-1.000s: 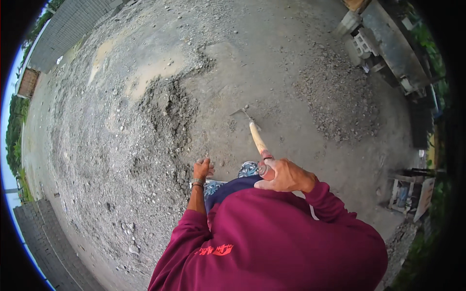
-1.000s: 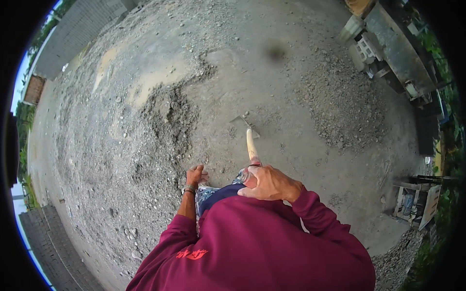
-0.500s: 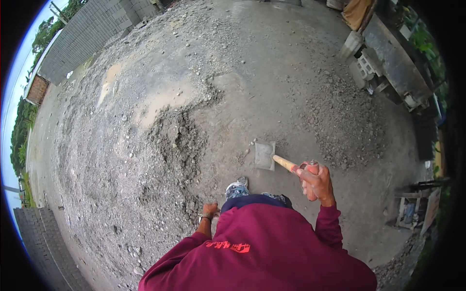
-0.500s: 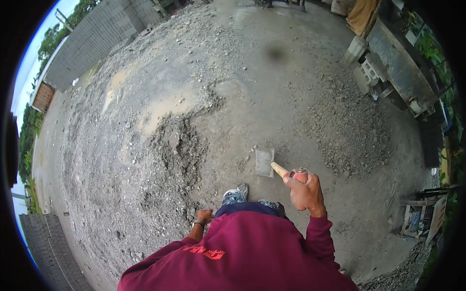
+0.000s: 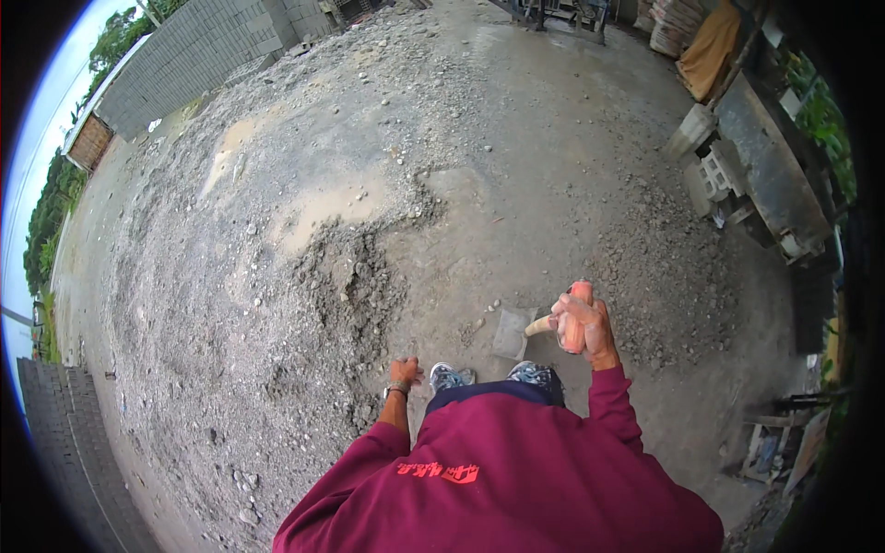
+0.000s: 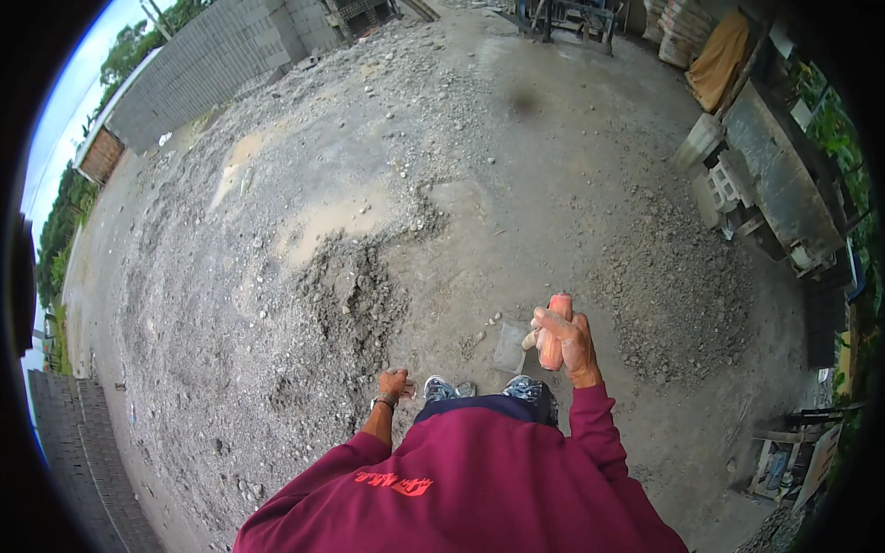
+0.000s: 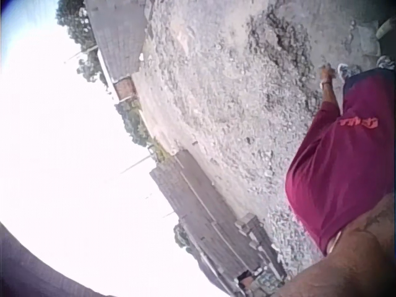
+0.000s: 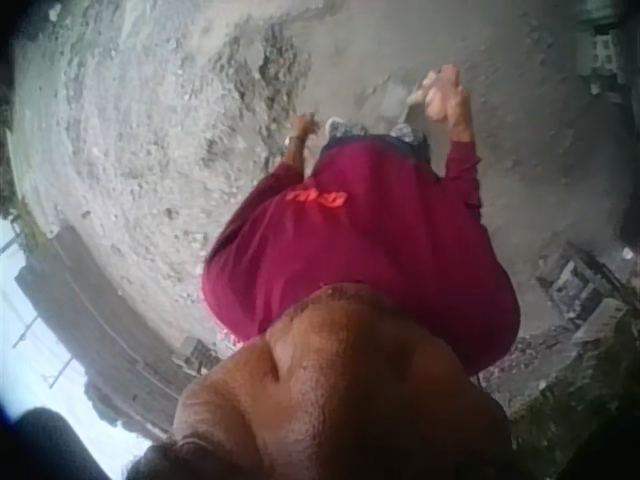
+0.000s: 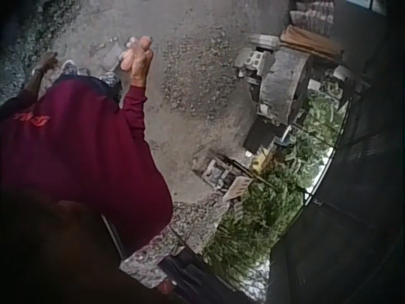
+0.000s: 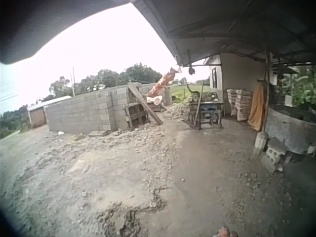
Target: The person uses a shovel to move a pile of gravel and dirt on a construction site. They scoop the material from one spot and deposit it to the side, repeating the action to clear the area.
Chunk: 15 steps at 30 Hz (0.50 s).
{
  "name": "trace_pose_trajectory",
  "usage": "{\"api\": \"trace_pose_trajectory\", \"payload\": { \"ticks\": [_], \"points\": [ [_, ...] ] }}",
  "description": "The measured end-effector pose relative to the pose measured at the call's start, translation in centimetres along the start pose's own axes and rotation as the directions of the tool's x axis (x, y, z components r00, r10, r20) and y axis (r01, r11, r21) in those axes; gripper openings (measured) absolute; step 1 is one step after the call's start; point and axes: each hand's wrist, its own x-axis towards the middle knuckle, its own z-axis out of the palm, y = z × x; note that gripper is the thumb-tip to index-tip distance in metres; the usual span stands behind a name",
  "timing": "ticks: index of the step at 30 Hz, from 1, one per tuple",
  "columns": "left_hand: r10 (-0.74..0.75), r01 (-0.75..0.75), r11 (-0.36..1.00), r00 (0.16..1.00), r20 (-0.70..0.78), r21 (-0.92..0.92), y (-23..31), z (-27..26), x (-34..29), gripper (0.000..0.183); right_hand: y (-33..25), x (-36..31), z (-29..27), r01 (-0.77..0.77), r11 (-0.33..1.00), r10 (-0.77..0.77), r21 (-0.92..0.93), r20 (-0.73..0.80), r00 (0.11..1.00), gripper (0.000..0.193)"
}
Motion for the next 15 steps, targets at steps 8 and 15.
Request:
{"api": "trace_pose_trajectory", "payload": {
  "ticks": [8,15],
  "points": [
    [-0.084,0.093,0.991,0.992,-0.097,0.094,-4.1,-0.3,-5.0,0.028,-2.4,4.3,-5.2,0.004,0.999,-0.001,-0.041,0.08,0.997,0.044],
    [0.224,-0.273,0.619,0.96,0.168,0.736,-6.7,5.2,-17.2,0.044,-4.6,8.0,-10.1,0.047,0.999,-0.047,0.002,0.104,0.993,0.044]
  ]
}}
